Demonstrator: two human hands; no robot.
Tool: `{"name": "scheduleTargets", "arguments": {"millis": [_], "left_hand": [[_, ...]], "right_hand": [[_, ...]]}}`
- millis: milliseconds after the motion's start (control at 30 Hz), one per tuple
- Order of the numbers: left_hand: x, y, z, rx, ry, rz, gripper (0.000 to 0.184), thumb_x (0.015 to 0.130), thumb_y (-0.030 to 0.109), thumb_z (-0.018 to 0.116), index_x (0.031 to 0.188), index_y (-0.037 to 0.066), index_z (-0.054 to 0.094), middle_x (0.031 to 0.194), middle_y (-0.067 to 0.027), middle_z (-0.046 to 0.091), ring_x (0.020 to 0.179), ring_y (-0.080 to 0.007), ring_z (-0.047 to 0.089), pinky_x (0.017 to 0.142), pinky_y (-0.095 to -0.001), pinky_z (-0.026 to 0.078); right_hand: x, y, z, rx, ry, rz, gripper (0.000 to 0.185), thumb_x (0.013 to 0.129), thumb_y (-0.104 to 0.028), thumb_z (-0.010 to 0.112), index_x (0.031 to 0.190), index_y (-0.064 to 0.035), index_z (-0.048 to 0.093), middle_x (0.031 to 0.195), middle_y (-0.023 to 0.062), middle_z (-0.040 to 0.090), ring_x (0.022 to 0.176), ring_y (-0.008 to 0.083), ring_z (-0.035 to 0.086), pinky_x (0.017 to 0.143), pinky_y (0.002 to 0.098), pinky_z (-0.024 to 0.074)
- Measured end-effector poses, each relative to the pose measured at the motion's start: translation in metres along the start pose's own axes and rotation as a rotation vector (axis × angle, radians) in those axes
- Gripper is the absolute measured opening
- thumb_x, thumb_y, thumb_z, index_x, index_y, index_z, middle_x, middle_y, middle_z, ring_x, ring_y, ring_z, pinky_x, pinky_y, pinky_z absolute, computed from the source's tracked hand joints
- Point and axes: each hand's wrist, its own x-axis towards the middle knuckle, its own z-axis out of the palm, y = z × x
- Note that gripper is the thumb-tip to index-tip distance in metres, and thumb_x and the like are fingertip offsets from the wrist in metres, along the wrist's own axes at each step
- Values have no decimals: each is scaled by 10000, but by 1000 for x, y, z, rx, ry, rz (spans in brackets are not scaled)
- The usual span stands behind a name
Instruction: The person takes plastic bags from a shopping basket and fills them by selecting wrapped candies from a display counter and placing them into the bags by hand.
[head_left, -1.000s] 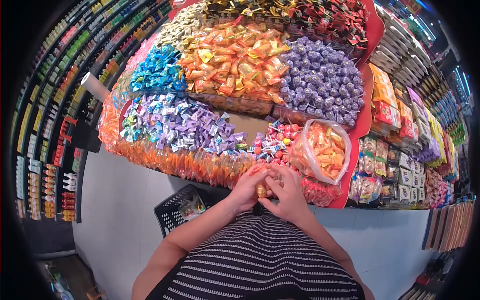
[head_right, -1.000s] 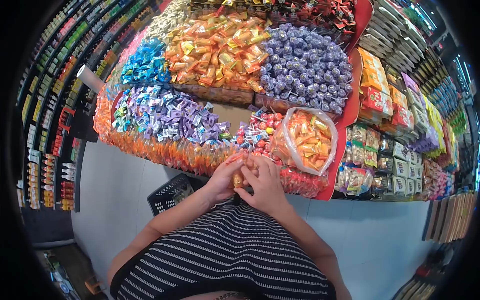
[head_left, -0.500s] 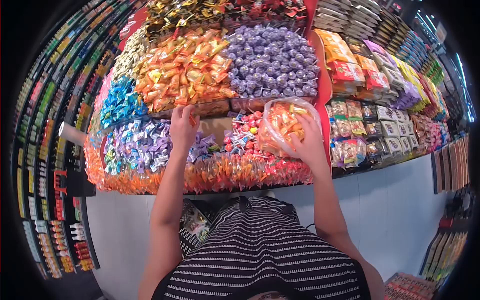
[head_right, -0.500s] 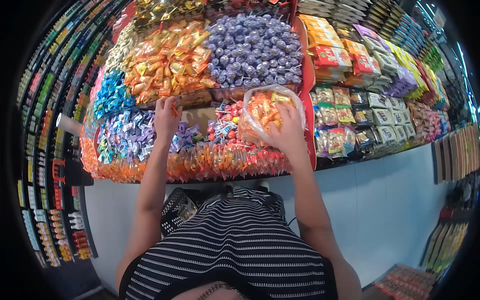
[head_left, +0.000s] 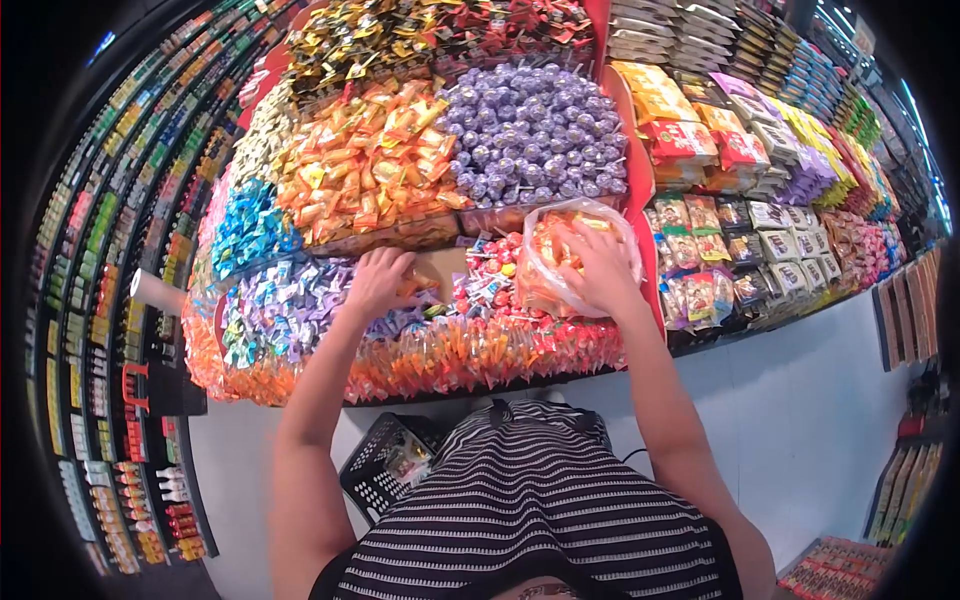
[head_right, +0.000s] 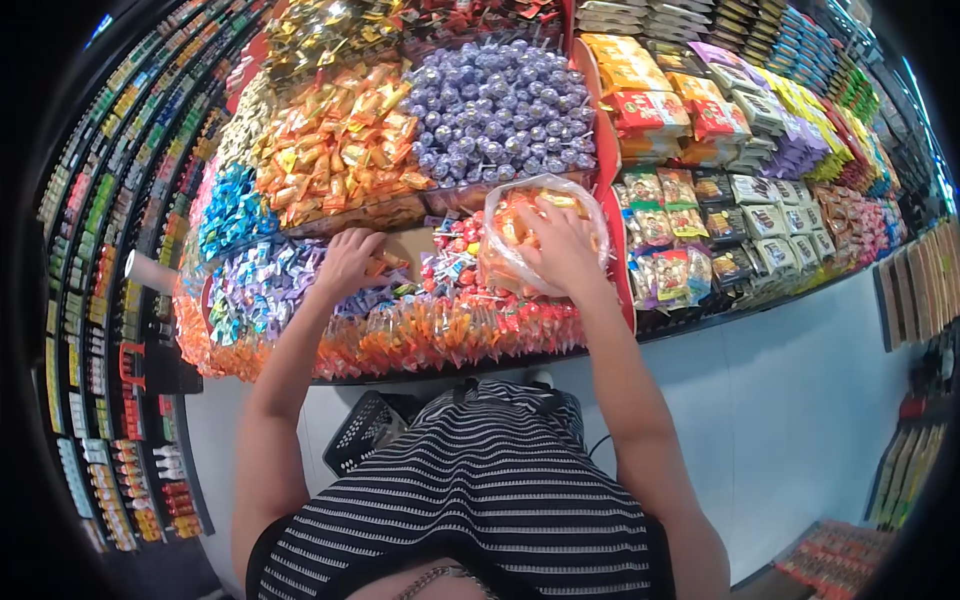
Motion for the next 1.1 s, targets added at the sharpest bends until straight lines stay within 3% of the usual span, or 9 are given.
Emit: {"name": "scheduleTargets", "arguments": {"millis": [133,300,567,667,767,867,933,1000,1100], "left_hand": [[1,13,3,-44,-22,149,765,631,407,839,1309,245,525,1262,-78,537,1235,-297,457,1029,-452,362],[-1,7,15,-13,54,240,242,805,320,696,1016,201,692,1231,-45,565,1210,-267,486,1029,-427,377],[-7,6,6,-16,129,26,256,756,200,739,1003,168,680,1189,-51,572,1197,-285,486,1020,-435,388],[-3,36,-15,-40,332,-10,278,766,164,735,1035,132,669,1171,-61,588,1177,-313,504,1000,-446,411],[-12,70,-37,-332,381,-85,278,811,145,722,1076,99,654,1141,-89,611,1115,-293,567,950,-430,463],[-28,115,-40,-917,256,-255,285,888,128,667,1158,57,611,1115,-110,629,1063,-236,608,910,-377,501],[-36,153,-29,-1653,370,-300,392,967,213,595,1302,31,503,1162,-121,610,1026,-186,621,903,-335,510],[-37,187,-34,-1928,261,-310,509,1017,312,501,1410,19,363,1188,-118,588,1017,-200,624,899,-339,517],[-45,208,1,-1743,233,-287,470,1054,308,396,1429,33,334,1178,-89,584,1013,-182,622,845,-320,537]], "right_hand": [[6,-1,5,-107,-67,-23,586,856,-306,673,1410,-249,492,1418,112,476,1237,328,450,1053,521,337],[11,8,10,-12,35,-63,475,838,-232,700,1302,-215,603,1202,115,568,1111,323,536,971,434,420],[6,19,19,68,184,-100,340,802,-157,701,1142,-158,698,1105,113,602,1057,309,569,922,418,459],[6,23,15,57,261,-120,352,787,-129,699,1139,-129,691,1095,114,610,1049,308,576,927,414,458],[7,21,5,123,364,-117,368,780,-119,699,1146,-88,670,1097,116,623,1024,305,584,932,411,455],[-1,-4,-22,208,428,-98,365,778,-108,705,1132,-48,641,1108,123,642,990,295,598,916,397,465],[-19,-36,-27,493,361,82,341,779,-104,716,1106,-50,638,1105,124,645,979,301,603,883,385,481],[-42,-71,-11,698,286,55,354,772,-134,753,1093,-49,630,1097,123,650,959,301,605,855,378,492],[-64,-102,7,542,90,-374,403,767,-234,782,1095,-52,637,1174,122,617,995,300,592,877,401,484]]}}
